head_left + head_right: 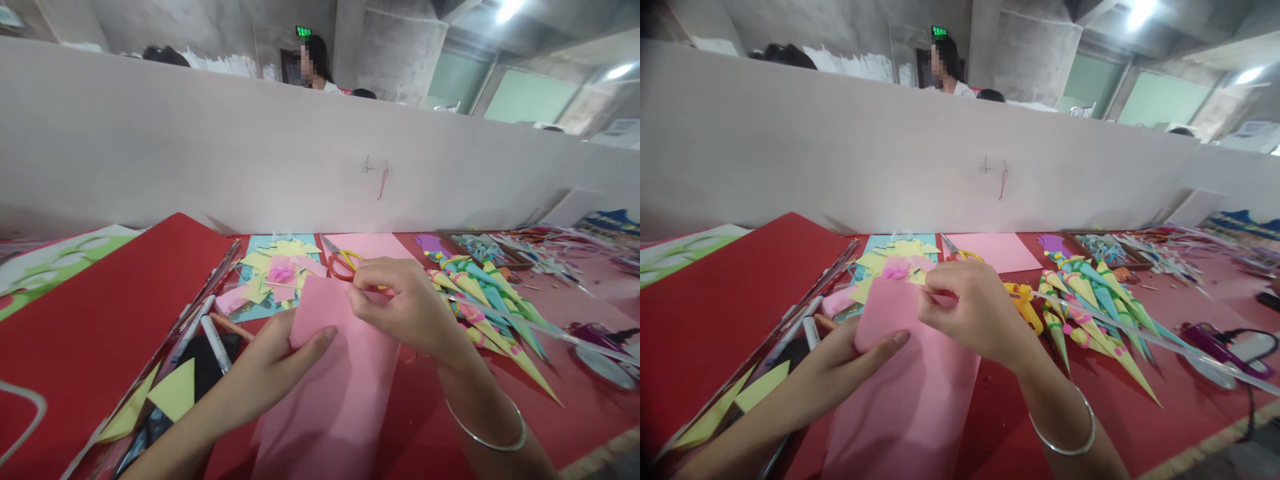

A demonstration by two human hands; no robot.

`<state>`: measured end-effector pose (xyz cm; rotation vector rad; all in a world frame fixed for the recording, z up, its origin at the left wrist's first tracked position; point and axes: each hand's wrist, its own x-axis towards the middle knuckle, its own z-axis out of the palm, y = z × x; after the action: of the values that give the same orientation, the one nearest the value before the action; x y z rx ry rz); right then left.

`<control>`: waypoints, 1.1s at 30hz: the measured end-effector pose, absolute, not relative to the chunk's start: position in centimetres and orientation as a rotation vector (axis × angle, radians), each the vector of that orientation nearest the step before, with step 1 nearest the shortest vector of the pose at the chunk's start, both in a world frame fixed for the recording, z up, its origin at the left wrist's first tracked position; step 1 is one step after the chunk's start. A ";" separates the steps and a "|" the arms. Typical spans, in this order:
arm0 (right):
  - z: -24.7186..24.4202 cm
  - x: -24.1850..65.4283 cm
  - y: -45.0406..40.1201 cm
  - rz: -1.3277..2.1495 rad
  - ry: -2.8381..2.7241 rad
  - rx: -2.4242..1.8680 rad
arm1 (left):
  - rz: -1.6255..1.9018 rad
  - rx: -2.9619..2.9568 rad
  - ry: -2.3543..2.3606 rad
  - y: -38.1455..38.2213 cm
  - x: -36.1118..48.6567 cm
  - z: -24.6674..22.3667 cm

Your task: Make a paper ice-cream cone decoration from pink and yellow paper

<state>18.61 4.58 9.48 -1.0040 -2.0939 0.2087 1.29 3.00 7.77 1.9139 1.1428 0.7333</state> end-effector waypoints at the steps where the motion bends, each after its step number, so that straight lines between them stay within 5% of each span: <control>1: 9.5 18.6 4.6 0.210 -2.093 -1.004 | 0.736 1.922 1.132 3.0 1.3 7.8; 16: 9.5 18.4 4.5 0.205 -2.067 -1.040 | 0.748 1.906 1.118 3.1 1.1 8.0; 25: 9.5 18.2 4.4 0.354 -2.187 -1.126 | 0.838 1.839 1.510 2.3 0.7 6.4; 33: 9.7 18.2 4.4 0.297 -2.124 -1.075 | 0.764 1.986 1.209 3.1 0.5 7.5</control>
<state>18.24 4.38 9.74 -1.0748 -2.1244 0.2968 0.53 3.10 7.46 1.9864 1.2092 0.7636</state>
